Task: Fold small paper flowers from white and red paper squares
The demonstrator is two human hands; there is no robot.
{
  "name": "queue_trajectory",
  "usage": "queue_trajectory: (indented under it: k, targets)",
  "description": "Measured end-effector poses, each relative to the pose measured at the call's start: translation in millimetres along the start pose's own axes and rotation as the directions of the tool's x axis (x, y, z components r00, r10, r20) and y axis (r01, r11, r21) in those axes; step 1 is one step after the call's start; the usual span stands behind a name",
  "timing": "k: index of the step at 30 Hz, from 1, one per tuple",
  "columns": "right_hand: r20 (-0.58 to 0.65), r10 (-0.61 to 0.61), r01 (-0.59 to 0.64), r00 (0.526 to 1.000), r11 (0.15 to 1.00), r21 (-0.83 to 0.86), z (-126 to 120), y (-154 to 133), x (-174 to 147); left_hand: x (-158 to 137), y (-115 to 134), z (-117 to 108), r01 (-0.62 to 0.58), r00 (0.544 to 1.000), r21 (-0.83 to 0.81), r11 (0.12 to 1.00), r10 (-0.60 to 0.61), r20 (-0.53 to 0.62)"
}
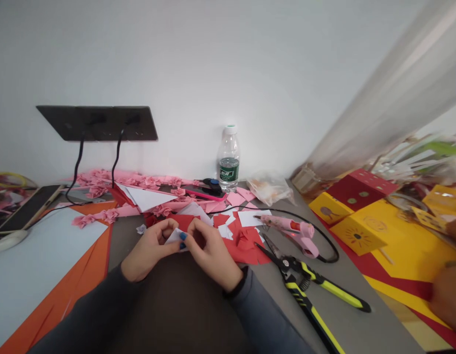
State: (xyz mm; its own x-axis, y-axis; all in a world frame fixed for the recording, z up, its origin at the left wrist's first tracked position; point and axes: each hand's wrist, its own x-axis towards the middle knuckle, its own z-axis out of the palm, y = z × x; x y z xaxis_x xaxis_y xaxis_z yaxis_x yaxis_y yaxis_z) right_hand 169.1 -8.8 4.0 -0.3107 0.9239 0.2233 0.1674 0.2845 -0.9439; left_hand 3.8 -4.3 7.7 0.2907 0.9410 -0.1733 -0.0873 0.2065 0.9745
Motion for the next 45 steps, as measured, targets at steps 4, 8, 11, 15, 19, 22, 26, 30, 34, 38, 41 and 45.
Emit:
queue_trajectory:
  k: [4, 8, 11, 15, 19, 22, 26, 30, 34, 38, 41, 45]
  targets:
    - [0.156, -0.013, 0.015, 0.988, 1.000, -0.007, -4.4, -0.7, -0.3, -2.4, 1.1, 0.8, 0.027, 0.992, 0.052, 0.998, -0.033, 0.122]
    - [0.217, -0.042, 0.052, 0.975, 0.998, -0.038, -4.2, 0.8, -0.9, -3.5, 0.3, 1.5, -0.004, 0.973, 0.043, 0.999, -0.006, 0.229]
    - [0.132, -0.051, 0.061, 0.990, 0.995, -0.078, -2.0, 2.2, -0.3, -3.9, 1.0, 2.9, -0.038, 0.975, 0.070, 0.997, 0.022, 0.220]
    - [0.016, -0.040, 0.042, 0.999, 0.987, -0.155, -1.5, 2.5, 0.4, -3.8, 2.9, 4.9, -0.013, 0.989, 0.071, 0.997, 0.003, 0.149]
    - [-0.060, -0.086, 0.069, 0.994, 0.968, -0.242, -1.3, 5.0, -0.5, -3.2, 1.6, 5.9, 0.018, 0.991, 0.028, 0.999, -0.022, 0.132]
    - [-0.101, -0.097, 0.072, 0.990, 0.972, -0.226, -0.4, 7.9, -1.3, -3.4, -0.8, 6.3, -0.023, 0.991, 0.022, 0.999, 0.020, 0.133]
    - [-0.106, -0.094, 0.074, 0.990, 0.980, -0.183, -0.8, 8.9, -1.7, -3.8, -1.9, 5.3, -0.009, 0.991, -0.008, 1.000, 0.010, 0.132]
    - [-0.147, -0.046, 0.026, 0.988, 0.991, -0.134, -2.3, 8.2, -1.2, -3.6, -0.3, 3.5, -0.003, 0.993, 0.004, 1.000, 0.003, 0.115]
    - [-0.134, -0.042, 0.022, 0.990, 0.989, -0.146, -2.0, 9.0, -0.8, -3.1, -1.3, 4.2, -0.030, 0.996, 0.029, 0.999, 0.027, 0.088]
    - [-0.103, -0.048, 0.033, 0.994, 0.989, -0.147, -1.0, 9.3, -0.5, -3.5, -2.0, 5.5, -0.057, 0.996, 0.010, 0.998, 0.056, 0.063]
    - [-0.110, -0.001, 0.000, 0.994, 1.000, -0.009, -2.5, 7.5, 0.8, -5.7, 2.3, 5.4, -0.123, 0.990, -0.028, 0.992, 0.125, 0.068]
    - [-0.073, 0.109, -0.090, 0.991, 0.970, 0.226, -6.9, 3.5, 3.2, -9.4, 10.5, 3.3, -0.176, 0.963, -0.162, 0.971, 0.204, 0.175]
